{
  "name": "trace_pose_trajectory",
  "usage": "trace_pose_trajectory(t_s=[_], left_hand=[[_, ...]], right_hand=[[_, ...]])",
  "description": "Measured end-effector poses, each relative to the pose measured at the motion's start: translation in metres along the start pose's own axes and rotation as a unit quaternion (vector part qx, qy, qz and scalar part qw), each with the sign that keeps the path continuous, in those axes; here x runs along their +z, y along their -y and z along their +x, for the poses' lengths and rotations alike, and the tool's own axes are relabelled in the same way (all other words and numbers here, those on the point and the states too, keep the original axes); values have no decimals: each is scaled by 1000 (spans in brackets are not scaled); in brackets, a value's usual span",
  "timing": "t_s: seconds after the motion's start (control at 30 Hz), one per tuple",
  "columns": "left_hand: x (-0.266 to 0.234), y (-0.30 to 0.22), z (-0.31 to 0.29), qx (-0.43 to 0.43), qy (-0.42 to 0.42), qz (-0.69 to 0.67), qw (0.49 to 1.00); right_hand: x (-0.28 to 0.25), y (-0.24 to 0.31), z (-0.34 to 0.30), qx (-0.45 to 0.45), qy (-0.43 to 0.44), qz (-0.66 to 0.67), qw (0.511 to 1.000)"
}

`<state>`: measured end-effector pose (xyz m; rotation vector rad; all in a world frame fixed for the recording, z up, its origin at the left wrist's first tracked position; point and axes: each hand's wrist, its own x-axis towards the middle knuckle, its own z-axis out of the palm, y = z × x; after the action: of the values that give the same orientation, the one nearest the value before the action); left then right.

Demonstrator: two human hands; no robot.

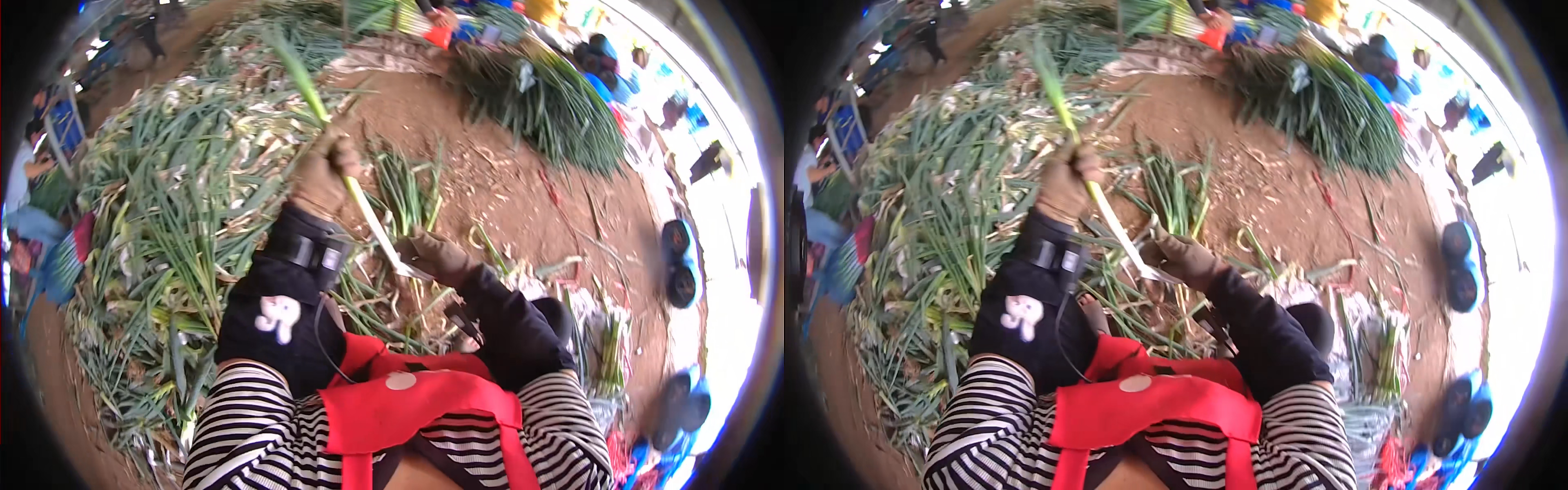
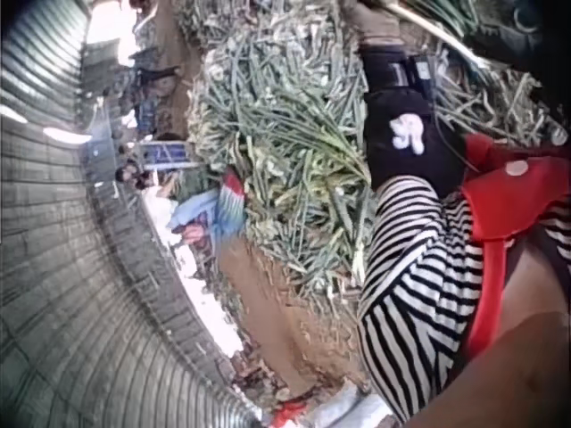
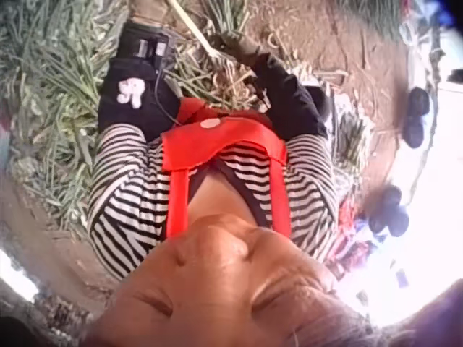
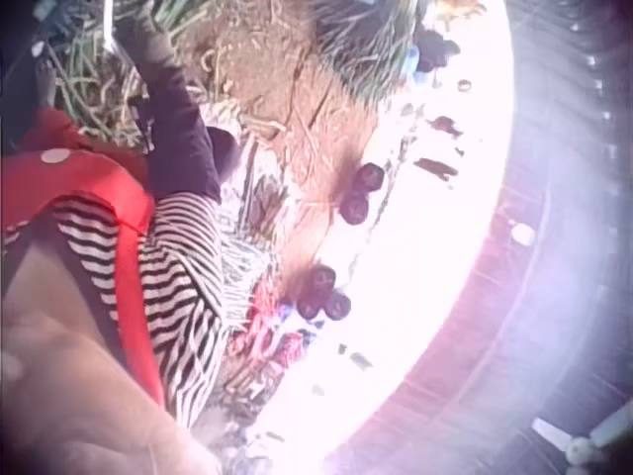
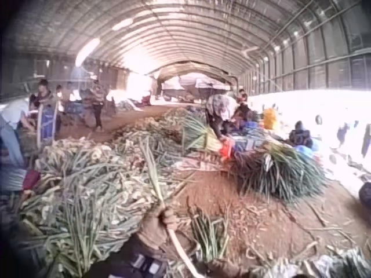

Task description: Sorting and cleaning green onions in an agricultural processing shed.

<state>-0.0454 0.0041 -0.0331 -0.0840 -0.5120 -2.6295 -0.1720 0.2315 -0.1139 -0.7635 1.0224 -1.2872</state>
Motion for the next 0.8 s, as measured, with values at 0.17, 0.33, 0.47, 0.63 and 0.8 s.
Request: trace_pose_trajectory(t_s=[0.17, 0.33, 0.47, 0.63, 0.8], left_hand=[[-10, -17, 8, 46, 27, 24, 998], [-34, -42, 2, 101, -44, 32, 993], [-42, -41, -1, 189, -217, 73, 955], [-46, -37, 3, 242, -334, 42, 910], [-75, -42, 6, 225, -307, 32, 924]], right_hand=[[0, 6, -25, 69, 6, -24, 997], [6, 5, -34, 38, 51, -73, 995], [-12, 1, -37, 95, 55, -67, 992], [-22, 16, -48, 120, 36, -116, 985], [-30, 30, -54, 64, 64, -228, 969]])
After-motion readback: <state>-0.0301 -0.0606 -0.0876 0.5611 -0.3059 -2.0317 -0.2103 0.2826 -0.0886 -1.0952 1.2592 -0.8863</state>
